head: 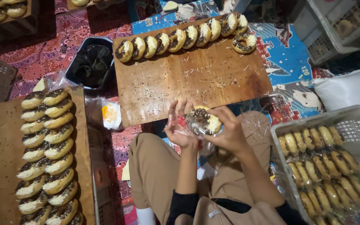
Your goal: The person sits on the floor and individually wraps chocolate-topped pastries in clear plastic bags. They pick each pastry from a wooden board, place it into a bag, and set the sealed bag into a nearby basket.
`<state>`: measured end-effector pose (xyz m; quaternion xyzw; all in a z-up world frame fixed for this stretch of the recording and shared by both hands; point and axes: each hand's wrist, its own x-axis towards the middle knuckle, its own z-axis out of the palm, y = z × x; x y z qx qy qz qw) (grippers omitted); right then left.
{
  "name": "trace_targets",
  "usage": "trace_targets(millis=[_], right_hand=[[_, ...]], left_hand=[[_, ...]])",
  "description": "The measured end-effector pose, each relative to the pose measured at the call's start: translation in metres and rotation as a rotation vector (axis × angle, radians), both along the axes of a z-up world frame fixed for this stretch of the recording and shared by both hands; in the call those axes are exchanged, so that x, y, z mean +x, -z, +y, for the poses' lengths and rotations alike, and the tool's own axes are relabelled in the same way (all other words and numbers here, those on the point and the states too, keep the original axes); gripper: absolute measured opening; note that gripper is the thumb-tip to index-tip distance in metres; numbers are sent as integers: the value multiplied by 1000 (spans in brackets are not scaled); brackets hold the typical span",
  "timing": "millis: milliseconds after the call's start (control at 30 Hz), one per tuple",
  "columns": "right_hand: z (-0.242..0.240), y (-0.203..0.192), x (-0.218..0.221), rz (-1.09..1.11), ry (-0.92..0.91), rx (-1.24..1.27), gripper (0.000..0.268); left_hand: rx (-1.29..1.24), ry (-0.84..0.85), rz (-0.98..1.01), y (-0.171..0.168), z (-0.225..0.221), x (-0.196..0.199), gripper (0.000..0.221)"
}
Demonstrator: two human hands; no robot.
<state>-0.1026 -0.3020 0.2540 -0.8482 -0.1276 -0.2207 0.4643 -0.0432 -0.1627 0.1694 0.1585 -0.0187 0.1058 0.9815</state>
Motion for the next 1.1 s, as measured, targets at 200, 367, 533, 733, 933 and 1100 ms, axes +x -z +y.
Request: trace_targets(millis=[200, 367, 533, 733, 933, 1100], right_hand=[[-1, 12, -4, -47, 163, 97, 69], [-10, 18, -15, 24, 199, 205, 65], [-10, 13, -26, 37, 169, 187, 64], [-1, -8, -13, 75, 99, 68, 71], [22, -1, -4, -5, 1, 3, 81], [15, 13, 2, 46, -67, 17, 83]], left_hand=[[-42, -36, 286, 1, 16, -2, 68], [-260, 48, 320, 25, 22, 8, 64], [-218, 63, 399, 33, 12, 4, 67], [24, 66, 1, -1, -2, -17, 71], [46, 92, 83, -35, 2, -25, 74], [-104, 301, -41, -38, -2, -31, 74]])
